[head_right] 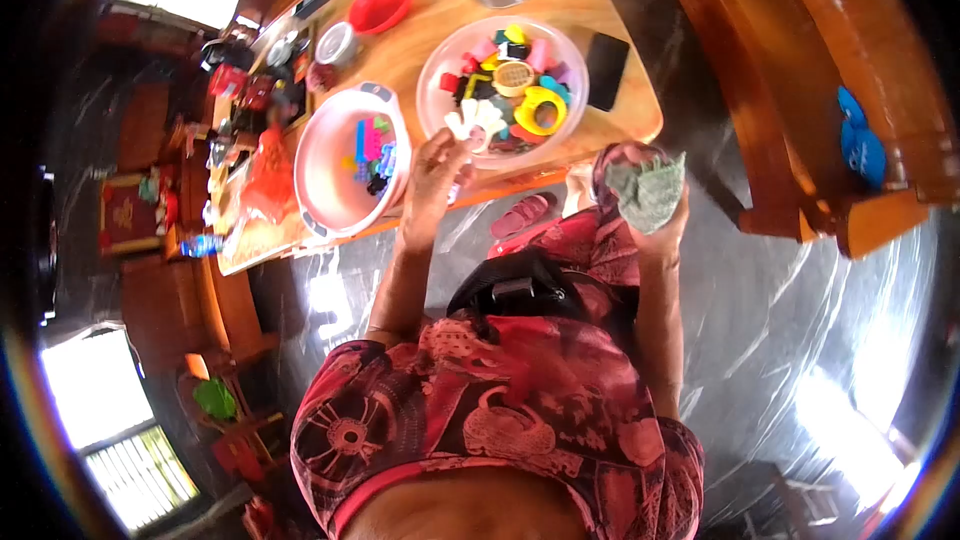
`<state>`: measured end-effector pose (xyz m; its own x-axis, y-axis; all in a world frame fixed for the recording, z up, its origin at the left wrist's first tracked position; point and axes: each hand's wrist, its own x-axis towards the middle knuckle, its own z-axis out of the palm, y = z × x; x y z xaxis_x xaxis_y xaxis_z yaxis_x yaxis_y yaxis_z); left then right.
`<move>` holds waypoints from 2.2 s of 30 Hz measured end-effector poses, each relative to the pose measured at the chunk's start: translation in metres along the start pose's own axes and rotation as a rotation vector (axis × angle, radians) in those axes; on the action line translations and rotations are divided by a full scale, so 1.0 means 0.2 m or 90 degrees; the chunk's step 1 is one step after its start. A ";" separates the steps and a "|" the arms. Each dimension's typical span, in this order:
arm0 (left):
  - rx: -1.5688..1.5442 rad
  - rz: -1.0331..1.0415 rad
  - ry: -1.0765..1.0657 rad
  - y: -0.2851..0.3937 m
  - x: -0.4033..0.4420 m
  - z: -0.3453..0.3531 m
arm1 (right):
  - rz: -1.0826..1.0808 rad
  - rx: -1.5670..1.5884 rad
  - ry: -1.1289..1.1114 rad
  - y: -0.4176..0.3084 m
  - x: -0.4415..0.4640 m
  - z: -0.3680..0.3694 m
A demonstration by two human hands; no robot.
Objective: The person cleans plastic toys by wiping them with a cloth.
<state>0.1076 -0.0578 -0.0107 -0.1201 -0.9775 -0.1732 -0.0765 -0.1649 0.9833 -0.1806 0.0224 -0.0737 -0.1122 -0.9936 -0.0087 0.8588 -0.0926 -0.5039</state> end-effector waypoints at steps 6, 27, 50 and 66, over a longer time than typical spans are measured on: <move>-0.087 0.032 0.260 -0.09 0.04 -0.46 | 0.023 0.072 0.025 0.08 0.02 -0.09; 0.072 -0.085 0.422 -0.56 0.20 -0.90 | 0.085 0.066 0.058 0.09 -0.04 -0.29; 0.573 0.465 0.113 -0.21 0.33 0.20 | 0.067 -0.095 -0.021 0.06 0.00 -0.08; 0.609 0.427 0.157 -0.24 0.40 0.31 | 0.034 -0.238 0.052 0.08 -0.03 -0.09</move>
<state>0.0411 -0.1195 -0.0741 -0.2322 -0.8477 0.4770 -0.7905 0.4502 0.4152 -0.1754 0.0290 -0.0960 -0.1242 -0.9867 -0.1049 0.6250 0.0043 -0.7806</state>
